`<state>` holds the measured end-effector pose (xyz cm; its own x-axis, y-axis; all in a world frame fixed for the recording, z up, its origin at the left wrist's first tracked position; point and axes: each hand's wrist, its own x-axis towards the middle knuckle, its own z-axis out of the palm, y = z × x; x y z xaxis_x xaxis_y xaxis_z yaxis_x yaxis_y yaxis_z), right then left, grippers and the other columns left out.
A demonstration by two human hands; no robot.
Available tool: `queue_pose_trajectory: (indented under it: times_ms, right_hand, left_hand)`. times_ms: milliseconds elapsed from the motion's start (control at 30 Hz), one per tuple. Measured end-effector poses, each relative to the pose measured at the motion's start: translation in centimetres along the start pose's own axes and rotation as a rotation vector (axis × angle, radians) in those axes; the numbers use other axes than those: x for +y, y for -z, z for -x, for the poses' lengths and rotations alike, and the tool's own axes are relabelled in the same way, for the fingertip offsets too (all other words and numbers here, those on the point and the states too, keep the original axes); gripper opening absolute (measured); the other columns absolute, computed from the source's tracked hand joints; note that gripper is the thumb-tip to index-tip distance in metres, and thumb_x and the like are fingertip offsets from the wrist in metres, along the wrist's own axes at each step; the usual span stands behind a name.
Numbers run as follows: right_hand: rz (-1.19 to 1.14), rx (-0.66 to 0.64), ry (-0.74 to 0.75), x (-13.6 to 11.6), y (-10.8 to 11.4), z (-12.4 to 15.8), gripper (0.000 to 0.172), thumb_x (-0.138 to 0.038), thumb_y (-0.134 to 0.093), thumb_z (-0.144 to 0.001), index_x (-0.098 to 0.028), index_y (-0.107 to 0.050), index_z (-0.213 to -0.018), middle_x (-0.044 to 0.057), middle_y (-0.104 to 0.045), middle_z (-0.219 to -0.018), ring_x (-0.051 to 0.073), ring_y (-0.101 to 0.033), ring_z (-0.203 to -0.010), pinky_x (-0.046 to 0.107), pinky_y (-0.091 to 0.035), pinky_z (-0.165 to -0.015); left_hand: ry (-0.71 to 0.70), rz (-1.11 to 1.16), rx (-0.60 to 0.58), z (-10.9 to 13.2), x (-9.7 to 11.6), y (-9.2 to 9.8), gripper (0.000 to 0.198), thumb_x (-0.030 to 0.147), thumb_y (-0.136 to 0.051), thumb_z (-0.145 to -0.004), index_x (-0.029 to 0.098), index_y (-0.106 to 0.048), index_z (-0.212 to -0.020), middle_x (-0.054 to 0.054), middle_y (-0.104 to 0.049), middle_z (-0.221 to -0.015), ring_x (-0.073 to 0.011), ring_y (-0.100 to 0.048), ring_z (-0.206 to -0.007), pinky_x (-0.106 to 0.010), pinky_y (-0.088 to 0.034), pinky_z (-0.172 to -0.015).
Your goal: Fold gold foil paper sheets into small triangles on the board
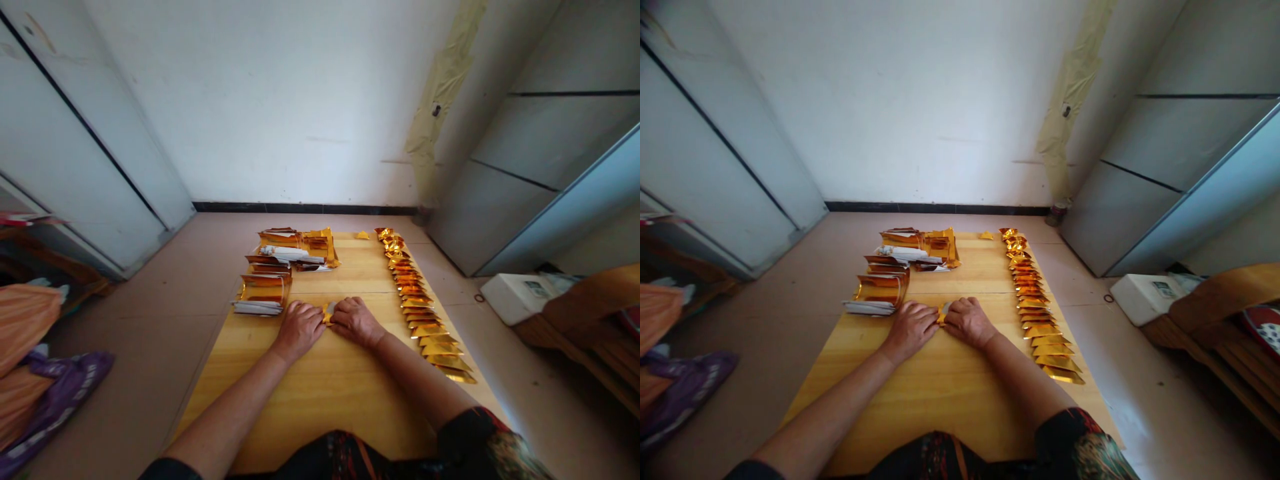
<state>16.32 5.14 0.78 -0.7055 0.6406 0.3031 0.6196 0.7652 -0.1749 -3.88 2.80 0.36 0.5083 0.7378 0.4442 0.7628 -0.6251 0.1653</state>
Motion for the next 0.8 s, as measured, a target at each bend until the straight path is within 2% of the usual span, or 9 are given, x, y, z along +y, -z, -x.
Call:
queue_pose_trajectory:
  times_ms: [167,300,433,533,667,800]
  right_hand:
    - [-0.040,0.043,-0.049,0.1,-0.4,-0.1,0.019,-0.032,-0.055,-0.088,-0.022,-0.068,-0.079,0.003,-0.063,-0.085,0.015,-0.049,-0.082,0.030,-0.027,-0.077]
    - [-0.090,0.034,-0.085,0.0,0.0,-0.5,0.021,-0.030,-0.053,-0.089,-0.021,-0.068,-0.076,0.002,-0.063,-0.083,0.014,-0.051,-0.081,0.029,-0.027,-0.077]
    - [-0.137,-0.008,-0.062,-0.1,0.9,-0.3,0.018,-0.036,-0.056,-0.086,-0.022,-0.066,-0.094,0.004,-0.064,-0.090,0.016,-0.053,-0.088,0.030,-0.030,-0.081]
    - [-0.128,-0.019,-0.031,-0.2,1.0,0.2,0.026,-0.035,-0.063,-0.080,-0.023,-0.064,-0.103,0.005,-0.063,-0.099,0.018,-0.052,-0.093,0.032,-0.031,-0.084]
    - [-0.084,0.038,-0.041,0.0,0.0,0.5,0.012,-0.026,-0.057,-0.085,-0.023,-0.067,-0.093,0.005,-0.064,-0.095,0.017,-0.052,-0.090,0.032,-0.031,-0.083]
    - [-0.124,0.089,-0.052,0.7,-1.2,0.3,0.013,-0.028,-0.058,-0.086,-0.023,-0.069,-0.084,0.004,-0.064,-0.092,0.015,-0.054,-0.086,0.030,-0.033,-0.081]
  left_hand:
    - [-0.005,0.015,-0.016,0.0,0.2,0.3,0.018,0.031,-0.056,-0.082,0.022,-0.063,-0.095,-0.005,-0.068,-0.101,-0.0206,-0.057,-0.094,-0.042,-0.034,-0.088]
    - [0.002,0.011,-0.017,0.0,0.4,0.3,0.015,0.023,-0.054,-0.082,0.022,-0.064,-0.093,-0.005,-0.068,-0.100,-0.0208,-0.056,-0.095,-0.043,-0.034,-0.089]
    - [-0.011,-0.004,0.003,0.0,0.5,0.2,0.017,0.020,-0.050,-0.084,0.021,-0.064,-0.095,-0.006,-0.068,-0.098,-0.0200,-0.056,-0.093,-0.043,-0.035,-0.089]
    - [-0.013,-0.014,0.004,0.0,0.5,0.1,0.017,0.020,-0.049,-0.085,0.021,-0.063,-0.095,-0.005,-0.068,-0.097,-0.0193,-0.056,-0.092,-0.043,-0.035,-0.089]
    - [-0.019,-0.008,0.008,0.1,0.4,0.2,0.018,0.021,-0.049,-0.085,0.022,-0.064,-0.096,-0.005,-0.068,-0.098,-0.0194,-0.056,-0.092,-0.042,-0.036,-0.087]
    - [-0.017,0.015,-0.010,0.3,0.3,0.3,0.022,0.019,-0.047,-0.085,0.022,-0.063,-0.099,-0.007,-0.066,-0.104,-0.0205,-0.056,-0.095,-0.044,-0.035,-0.091]
